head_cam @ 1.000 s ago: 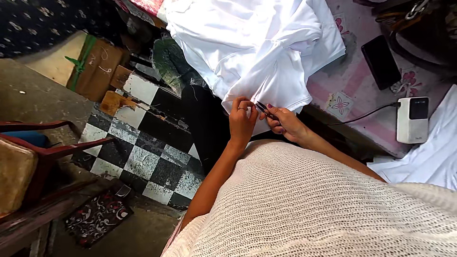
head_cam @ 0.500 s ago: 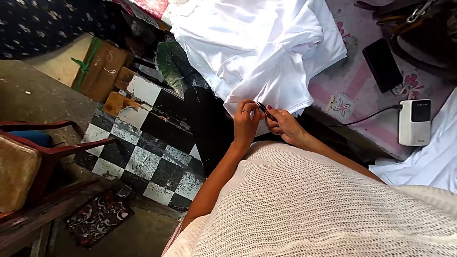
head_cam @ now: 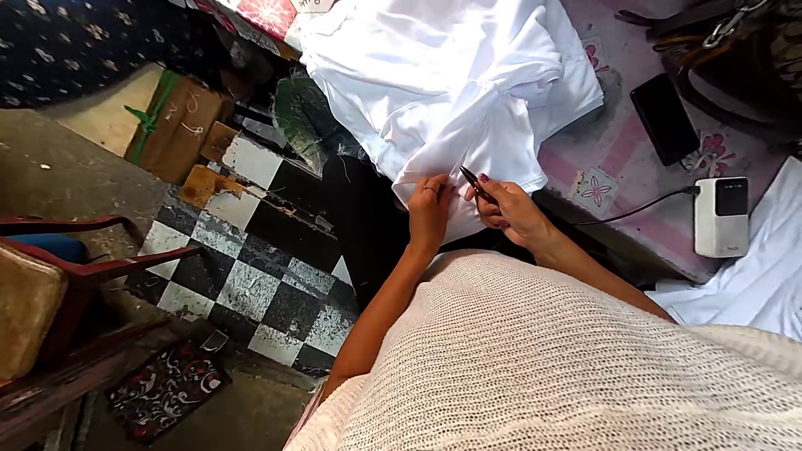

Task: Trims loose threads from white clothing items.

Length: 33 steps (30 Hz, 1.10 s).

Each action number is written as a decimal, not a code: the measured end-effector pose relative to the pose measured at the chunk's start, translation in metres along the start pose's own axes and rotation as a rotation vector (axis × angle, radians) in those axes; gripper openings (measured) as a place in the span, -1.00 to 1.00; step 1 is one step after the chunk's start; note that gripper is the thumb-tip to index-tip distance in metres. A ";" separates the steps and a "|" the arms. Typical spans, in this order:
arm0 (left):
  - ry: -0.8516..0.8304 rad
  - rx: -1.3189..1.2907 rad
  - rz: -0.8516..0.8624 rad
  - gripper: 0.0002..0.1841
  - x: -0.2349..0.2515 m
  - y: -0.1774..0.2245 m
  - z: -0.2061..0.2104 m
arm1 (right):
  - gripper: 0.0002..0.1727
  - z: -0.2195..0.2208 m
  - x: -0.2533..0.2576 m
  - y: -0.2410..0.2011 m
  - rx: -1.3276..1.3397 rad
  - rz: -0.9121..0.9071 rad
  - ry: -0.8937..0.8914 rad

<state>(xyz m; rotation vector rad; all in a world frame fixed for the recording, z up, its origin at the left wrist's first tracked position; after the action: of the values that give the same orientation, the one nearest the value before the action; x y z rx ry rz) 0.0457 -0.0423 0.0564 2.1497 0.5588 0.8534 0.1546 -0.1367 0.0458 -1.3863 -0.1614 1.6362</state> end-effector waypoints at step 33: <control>0.068 -0.822 -0.541 -0.88 -0.019 -0.024 0.004 | -0.53 0.002 0.014 0.005 -0.097 0.139 -0.087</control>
<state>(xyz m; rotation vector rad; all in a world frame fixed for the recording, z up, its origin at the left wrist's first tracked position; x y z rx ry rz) 0.0327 -0.0403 0.0283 1.1511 0.6376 0.6810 0.1517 -0.1285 0.0337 -1.4267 -0.2011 1.8263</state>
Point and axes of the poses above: each hand's wrist, its own x-axis towards the middle knuckle, its own z-axis out of the palm, y = z × x, the point moved 8 cm from there along x, towards the middle knuckle, and after that the axes turned 15 degrees about z, right-handed, at the moved point
